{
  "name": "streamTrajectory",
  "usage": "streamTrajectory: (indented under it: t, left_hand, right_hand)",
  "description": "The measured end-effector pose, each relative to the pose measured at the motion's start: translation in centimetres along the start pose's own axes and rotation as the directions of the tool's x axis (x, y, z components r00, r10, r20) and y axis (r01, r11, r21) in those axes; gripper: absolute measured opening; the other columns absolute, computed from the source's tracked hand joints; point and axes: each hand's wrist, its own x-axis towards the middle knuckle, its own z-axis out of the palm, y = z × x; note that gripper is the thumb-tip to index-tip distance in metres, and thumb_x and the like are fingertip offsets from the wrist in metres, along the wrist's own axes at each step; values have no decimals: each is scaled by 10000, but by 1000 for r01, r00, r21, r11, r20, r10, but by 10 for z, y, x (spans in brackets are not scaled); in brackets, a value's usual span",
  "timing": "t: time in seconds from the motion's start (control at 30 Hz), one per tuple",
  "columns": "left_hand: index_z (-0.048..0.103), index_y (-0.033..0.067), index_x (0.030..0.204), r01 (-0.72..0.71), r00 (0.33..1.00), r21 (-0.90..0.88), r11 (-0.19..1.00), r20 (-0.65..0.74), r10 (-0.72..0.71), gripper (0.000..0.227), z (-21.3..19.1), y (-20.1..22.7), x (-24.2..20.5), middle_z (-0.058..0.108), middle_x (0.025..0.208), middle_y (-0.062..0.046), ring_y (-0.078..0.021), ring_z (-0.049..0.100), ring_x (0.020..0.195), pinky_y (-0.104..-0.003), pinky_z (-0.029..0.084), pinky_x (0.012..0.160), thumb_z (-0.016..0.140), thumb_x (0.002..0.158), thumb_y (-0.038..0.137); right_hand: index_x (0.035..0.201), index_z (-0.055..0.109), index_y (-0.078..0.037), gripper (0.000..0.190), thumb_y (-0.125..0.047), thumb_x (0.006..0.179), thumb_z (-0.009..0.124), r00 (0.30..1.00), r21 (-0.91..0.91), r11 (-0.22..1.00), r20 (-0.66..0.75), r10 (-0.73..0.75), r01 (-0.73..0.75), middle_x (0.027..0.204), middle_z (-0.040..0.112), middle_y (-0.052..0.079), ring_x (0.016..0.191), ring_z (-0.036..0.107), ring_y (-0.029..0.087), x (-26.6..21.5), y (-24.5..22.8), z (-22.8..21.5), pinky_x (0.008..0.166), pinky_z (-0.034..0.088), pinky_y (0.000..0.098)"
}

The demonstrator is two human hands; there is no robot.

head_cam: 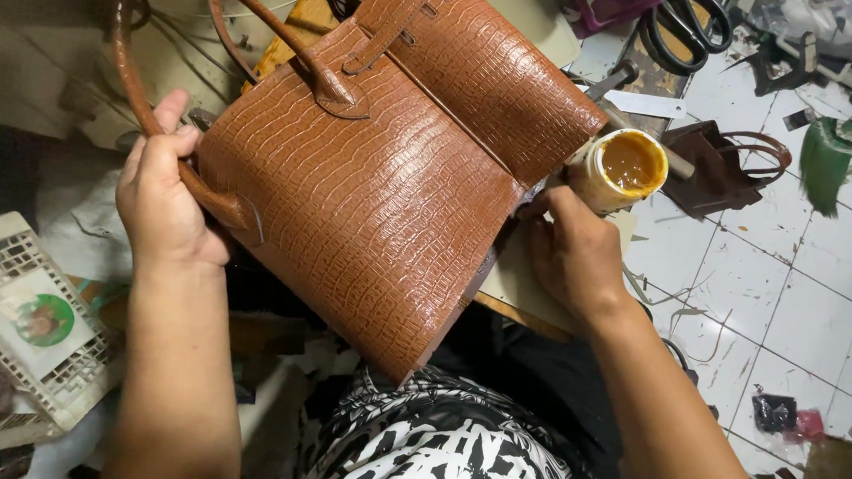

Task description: Applying glue to the edges and seams of a leather handbag for assembly.

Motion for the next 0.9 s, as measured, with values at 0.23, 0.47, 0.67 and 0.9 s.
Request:
streamTrajectory:
  t: [0.23, 0.47, 0.67, 0.9]
  left_hand:
    - [510, -54, 1473, -14, 1000, 7, 1000, 9, 14, 633, -1, -2, 0, 662, 1213, -76, -94, 633, 978, -173, 512, 898, 533, 870, 138]
    - [516, -54, 1464, -13, 1000, -1, 1000, 11, 14, 627, 0, -2, 1, 662, 1276, -93, -104, 638, 1004, -186, 516, 912, 537, 866, 134]
    - [533, -49, 1466, -25, 1000, 24, 999, 2, 25, 627, 0, -1, 2, 673, 1161, -54, -86, 635, 957, -166, 517, 892, 545, 867, 138]
    - [526, -40, 1456, -22, 999, 63, 998, -26, 23, 637, 4, 2, -3, 660, 1323, -98, -108, 662, 1060, -185, 534, 934, 548, 848, 150]
  right_hand:
    - [1014, 630, -32, 272, 114, 785, 623, 998, 55, 998, -52, -30, 33, 881, 695, 124, 673, 631, 289, 3, 0, 5, 616, 507, 382]
    - [986, 625, -82, 228, 32, 814, 721, 984, 72, 981, -3, -180, 180, 756, 671, 74, 538, 601, 241, -24, -27, 7, 524, 483, 351]
    - [1004, 616, -61, 292, 63, 751, 695, 967, 168, 962, 99, -234, 215, 750, 706, 40, 566, 661, 208, -41, -43, 1, 538, 513, 314]
    - [1070, 582, 1, 243, 66, 951, 784, 986, 22, 997, -154, -70, 74, 867, 678, 88, 561, 527, 105, -16, 8, -47, 458, 448, 236]
